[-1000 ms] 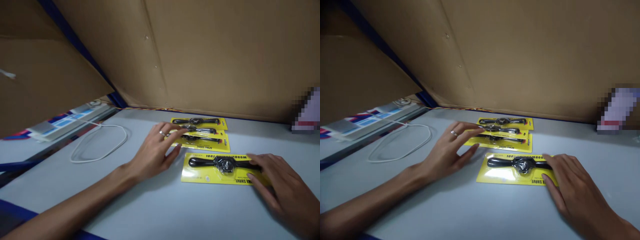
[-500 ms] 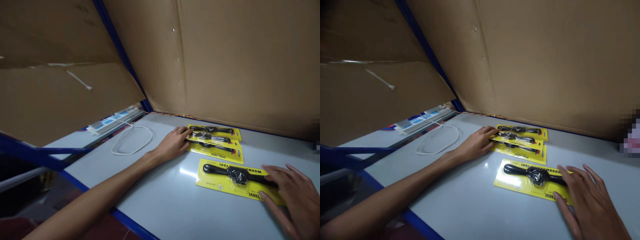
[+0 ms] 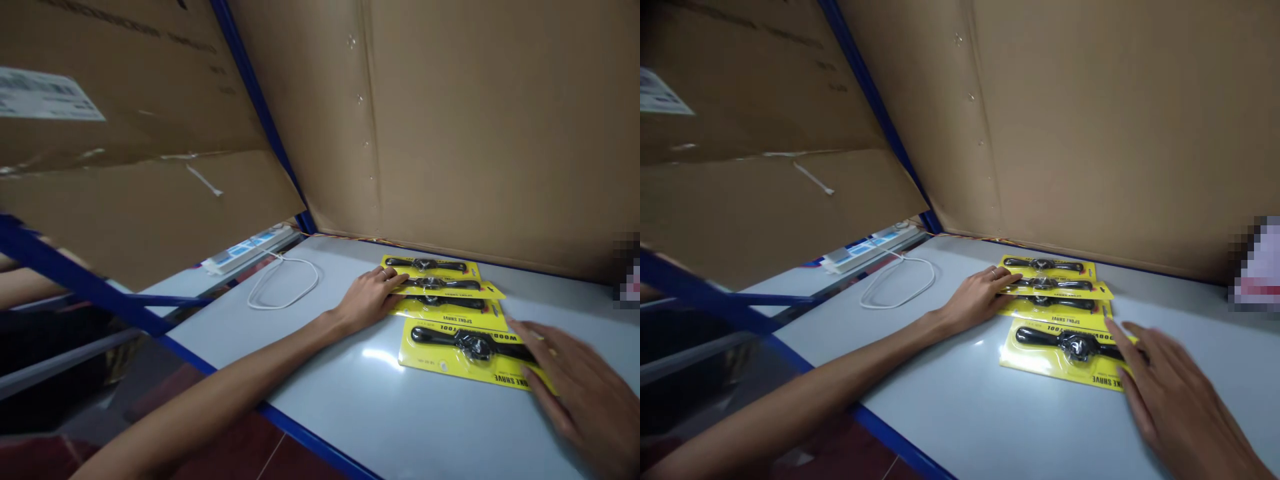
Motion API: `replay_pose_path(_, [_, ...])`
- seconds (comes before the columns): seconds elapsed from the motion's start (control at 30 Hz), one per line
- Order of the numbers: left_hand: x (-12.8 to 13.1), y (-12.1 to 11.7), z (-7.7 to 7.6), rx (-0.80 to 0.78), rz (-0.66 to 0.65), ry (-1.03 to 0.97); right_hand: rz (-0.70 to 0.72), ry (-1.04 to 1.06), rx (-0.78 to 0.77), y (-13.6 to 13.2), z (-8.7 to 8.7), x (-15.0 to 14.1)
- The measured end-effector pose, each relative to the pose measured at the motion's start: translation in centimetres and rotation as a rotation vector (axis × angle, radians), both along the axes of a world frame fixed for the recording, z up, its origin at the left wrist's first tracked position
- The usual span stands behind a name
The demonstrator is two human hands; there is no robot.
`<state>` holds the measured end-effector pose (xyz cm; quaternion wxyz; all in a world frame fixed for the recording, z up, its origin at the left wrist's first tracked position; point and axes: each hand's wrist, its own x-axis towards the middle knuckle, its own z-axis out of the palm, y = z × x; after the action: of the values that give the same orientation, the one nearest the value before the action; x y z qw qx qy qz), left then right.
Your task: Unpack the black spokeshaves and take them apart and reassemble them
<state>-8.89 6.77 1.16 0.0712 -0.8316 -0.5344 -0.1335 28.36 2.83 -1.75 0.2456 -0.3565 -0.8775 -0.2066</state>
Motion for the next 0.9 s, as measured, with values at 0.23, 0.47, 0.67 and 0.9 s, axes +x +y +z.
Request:
replay_pose_path(0.23, [-0.3,0.6,-0.1,0.015,-0.047,0.085,0.025,-0.069,-0.028,0.0,-1.6,0.1])
replay_pose_path(0.47, [-1.2,1.0,0.3,0.005,-0.108,0.113,0.088,-0.031,-0.022,0.8,-2.1,0.9])
replay_pose_path(0.67, [-1.2,1.0,0.1,0.060,-0.090,0.174,0.056,-0.037,-0.012,0.4,-2.0,0.9])
replay_pose_path(0.9, [-1.2,0.8,0.5,0.094,-0.128,0.276,0.115,0.069,-0.003,1.2,-3.2,1.3])
